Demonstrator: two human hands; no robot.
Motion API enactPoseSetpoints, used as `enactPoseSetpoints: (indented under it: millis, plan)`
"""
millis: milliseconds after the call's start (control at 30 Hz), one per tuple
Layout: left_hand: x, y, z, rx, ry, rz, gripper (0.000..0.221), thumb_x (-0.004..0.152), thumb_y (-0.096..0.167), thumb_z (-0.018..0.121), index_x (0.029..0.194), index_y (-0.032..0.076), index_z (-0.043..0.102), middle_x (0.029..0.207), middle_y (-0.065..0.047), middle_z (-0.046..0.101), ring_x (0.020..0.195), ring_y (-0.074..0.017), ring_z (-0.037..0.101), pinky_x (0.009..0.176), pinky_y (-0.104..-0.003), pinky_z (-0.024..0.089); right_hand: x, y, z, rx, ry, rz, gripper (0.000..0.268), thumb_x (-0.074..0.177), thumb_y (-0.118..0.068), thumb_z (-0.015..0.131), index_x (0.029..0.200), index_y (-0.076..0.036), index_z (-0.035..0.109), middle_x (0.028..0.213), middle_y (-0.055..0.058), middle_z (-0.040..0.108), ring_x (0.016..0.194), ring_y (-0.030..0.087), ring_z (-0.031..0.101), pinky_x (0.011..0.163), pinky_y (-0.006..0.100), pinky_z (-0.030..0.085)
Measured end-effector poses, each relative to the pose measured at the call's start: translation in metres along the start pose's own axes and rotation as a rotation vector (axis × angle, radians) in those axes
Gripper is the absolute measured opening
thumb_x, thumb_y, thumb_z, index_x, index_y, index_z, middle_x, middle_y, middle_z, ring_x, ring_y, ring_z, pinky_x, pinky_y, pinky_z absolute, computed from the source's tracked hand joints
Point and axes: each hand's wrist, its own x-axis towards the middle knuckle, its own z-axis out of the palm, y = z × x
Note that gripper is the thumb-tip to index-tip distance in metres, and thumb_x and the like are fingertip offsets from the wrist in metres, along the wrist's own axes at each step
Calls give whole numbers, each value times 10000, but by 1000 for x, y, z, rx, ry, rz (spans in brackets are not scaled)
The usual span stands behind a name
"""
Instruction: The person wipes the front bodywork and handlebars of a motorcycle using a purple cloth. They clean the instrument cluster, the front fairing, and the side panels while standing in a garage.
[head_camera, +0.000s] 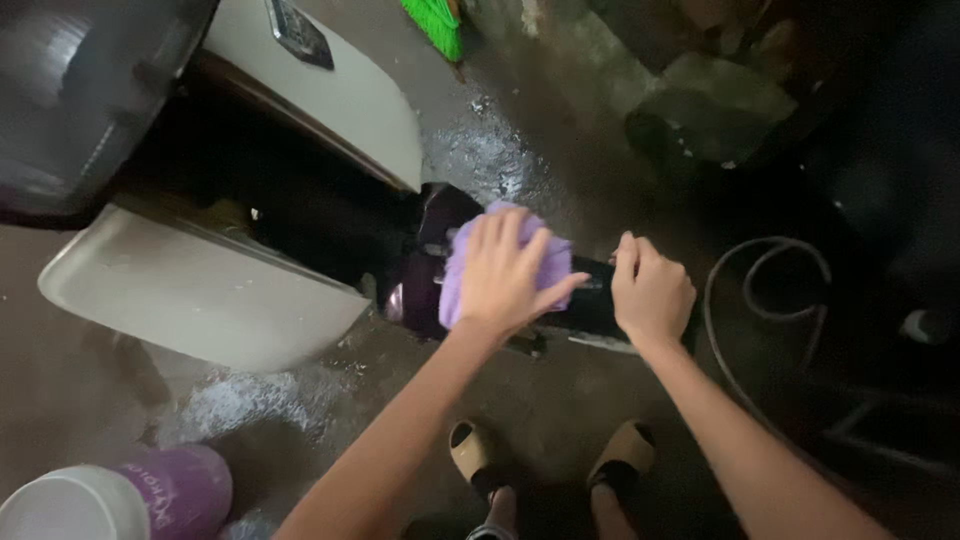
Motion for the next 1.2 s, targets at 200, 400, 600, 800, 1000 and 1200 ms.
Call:
enactPoseSetpoints:
  millis: [200, 400, 600, 800, 1000, 1200]
  plan:
    - [11, 0, 9, -130, -16, 198, 494, 677, 536, 597, 1006, 168, 581, 960, -77, 494, 900, -267, 531, 803, -414, 422, 10, 2, 4, 67, 0, 69, 547, 1059, -320, 232, 718, -90, 592, 556, 110, 599, 493, 246, 592, 490, 342, 454]
    - [11, -57, -6, -23, 13, 100, 337, 739, 419, 574, 794, 90, 613, 841, -155, 511, 808, -350, 542, 805, -461, 420, 6, -10, -1, 83, -11, 69, 481, 1040, -274, 274, 799, -70, 637, 586, 144, 621, 530, 256, 614, 488, 336, 450]
    - [23, -29, 29, -65, -2, 170, 193, 754, 279, 533, 684, 103, 565, 753, -117, 456, 683, -292, 507, 689, -394, 411, 10, -16, -7, 21, -23, 93, 460, 996, -286, 302, 780, -88, 656, 679, 171, 658, 663, 329, 648, 591, 419, 508]
    - [48, -68, 47, 90, -450, -24, 394, 725, 417, 450, 648, 106, 680, 596, -155, 600, 592, -295, 593, 632, -403, 409, 15, -7, -2, 11, -23, 41, 449, 992, -285, 288, 768, -122, 641, 647, 120, 658, 610, 272, 649, 551, 370, 509]
    - [-4, -16, -6, -57, 89, 138, 265, 814, 244, 553, 992, 49, 581, 1028, -235, 531, 994, -400, 539, 871, -488, 403, 10, -4, 3, -19, -8, 64, 426, 966, -337, 314, 758, -134, 625, 656, 160, 642, 683, 324, 651, 607, 447, 510]
    - [-45, -26, -4, 40, 138, 233, 339, 883, 415, 488, 1148, 221, 571, 1146, -112, 558, 1116, -282, 524, 968, -475, 382, 4, -4, -5, -4, -18, 38, 439, 982, -308, 300, 697, -134, 585, 594, 152, 629, 571, 311, 636, 529, 416, 507]
